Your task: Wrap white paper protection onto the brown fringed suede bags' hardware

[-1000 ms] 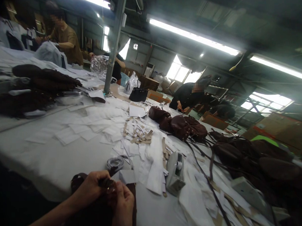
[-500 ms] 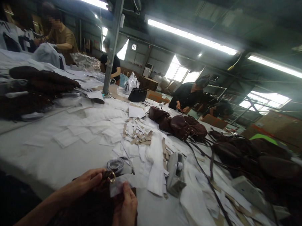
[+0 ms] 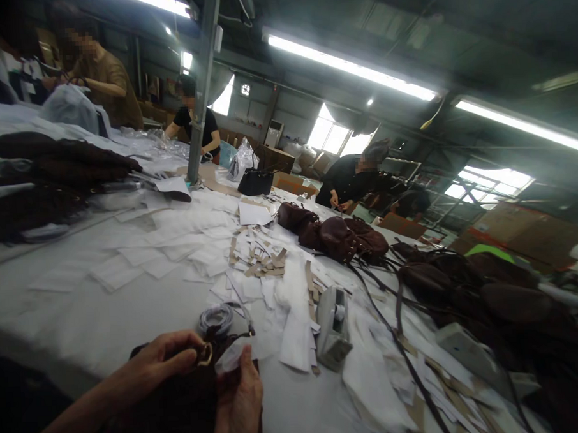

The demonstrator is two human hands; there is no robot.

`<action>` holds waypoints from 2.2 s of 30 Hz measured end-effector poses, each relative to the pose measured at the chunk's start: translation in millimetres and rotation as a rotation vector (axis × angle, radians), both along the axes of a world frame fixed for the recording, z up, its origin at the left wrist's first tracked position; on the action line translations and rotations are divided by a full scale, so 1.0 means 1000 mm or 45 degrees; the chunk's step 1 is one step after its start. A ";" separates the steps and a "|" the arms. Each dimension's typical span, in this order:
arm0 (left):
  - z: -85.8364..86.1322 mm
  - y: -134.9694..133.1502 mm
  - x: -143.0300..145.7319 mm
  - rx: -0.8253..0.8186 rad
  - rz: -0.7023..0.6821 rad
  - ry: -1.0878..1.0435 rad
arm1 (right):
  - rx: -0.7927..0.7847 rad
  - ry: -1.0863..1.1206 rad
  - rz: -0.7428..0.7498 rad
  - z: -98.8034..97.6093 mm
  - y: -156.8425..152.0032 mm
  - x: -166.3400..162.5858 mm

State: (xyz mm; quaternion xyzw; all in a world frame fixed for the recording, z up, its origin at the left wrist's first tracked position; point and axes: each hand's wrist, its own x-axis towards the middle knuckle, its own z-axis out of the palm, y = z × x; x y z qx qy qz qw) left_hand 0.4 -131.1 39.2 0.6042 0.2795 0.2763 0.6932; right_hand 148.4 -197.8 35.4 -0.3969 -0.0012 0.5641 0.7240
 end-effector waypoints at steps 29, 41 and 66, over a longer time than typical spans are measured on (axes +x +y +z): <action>-0.012 -0.006 0.008 -0.251 0.178 -0.112 | 0.067 0.130 -0.033 -0.008 -0.006 0.000; -0.011 -0.008 0.019 -0.081 0.187 0.101 | 0.052 -0.025 -0.051 -0.012 -0.009 -0.006; -0.016 -0.008 0.020 -0.116 0.309 0.115 | 0.046 -0.239 0.062 -0.006 -0.014 -0.017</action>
